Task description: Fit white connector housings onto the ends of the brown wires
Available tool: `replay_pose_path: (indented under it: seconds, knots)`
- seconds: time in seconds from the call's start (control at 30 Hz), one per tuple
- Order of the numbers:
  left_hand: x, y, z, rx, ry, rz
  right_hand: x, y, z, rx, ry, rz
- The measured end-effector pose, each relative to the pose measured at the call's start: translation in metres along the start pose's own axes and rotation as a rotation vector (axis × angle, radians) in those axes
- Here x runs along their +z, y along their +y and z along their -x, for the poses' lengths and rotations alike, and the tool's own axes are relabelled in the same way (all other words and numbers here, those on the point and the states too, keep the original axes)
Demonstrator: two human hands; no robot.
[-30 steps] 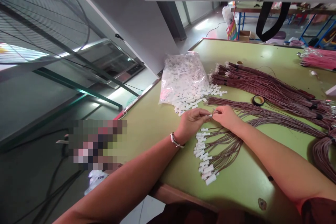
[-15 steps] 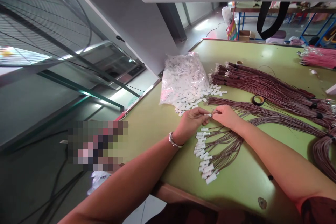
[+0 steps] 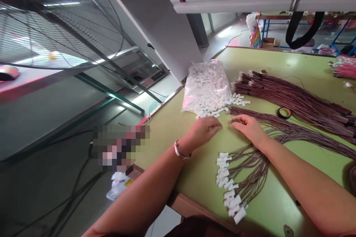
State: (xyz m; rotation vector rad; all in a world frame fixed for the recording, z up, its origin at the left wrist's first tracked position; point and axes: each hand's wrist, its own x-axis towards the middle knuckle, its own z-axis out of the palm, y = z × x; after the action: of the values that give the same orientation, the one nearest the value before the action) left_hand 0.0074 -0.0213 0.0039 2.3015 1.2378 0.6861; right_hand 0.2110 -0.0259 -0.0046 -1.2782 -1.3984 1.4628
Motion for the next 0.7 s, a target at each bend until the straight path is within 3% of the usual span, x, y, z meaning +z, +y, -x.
replay_pose_path:
  seconds: [0.03, 0.07, 0.23, 0.37, 0.47, 0.57, 0.7]
  knots:
    - [0.002, -0.006, -0.004, -0.093, 0.164, -0.125, 0.000, 0.000, 0.000, -0.002, 0.000, -0.016]
    - [0.005, -0.011, -0.009, -0.141, 0.222, -0.214, 0.000, 0.001, 0.000, -0.002, 0.002, -0.021]
    - [0.015, -0.020, -0.018, -0.125, 0.063, -0.463, 0.004, 0.007, -0.001, -0.013, 0.047, 0.048]
    - [0.017, -0.020, -0.017, -0.085, 0.095, -0.493, 0.007, 0.009, -0.001, -0.052, 0.114, 0.097]
    - [0.015, -0.018, -0.016, -0.084, 0.235, -0.312, 0.006, 0.010, -0.001, -0.122, 0.144, 0.150]
    - [0.012, -0.009, -0.012, -0.203, 0.325, 0.038, 0.005, 0.011, -0.001, -0.191, 0.192, 0.229]
    - [0.013, 0.009, -0.004, -0.470, 0.077, 0.590, 0.005, 0.011, 0.002, -0.319, 0.263, 0.421]
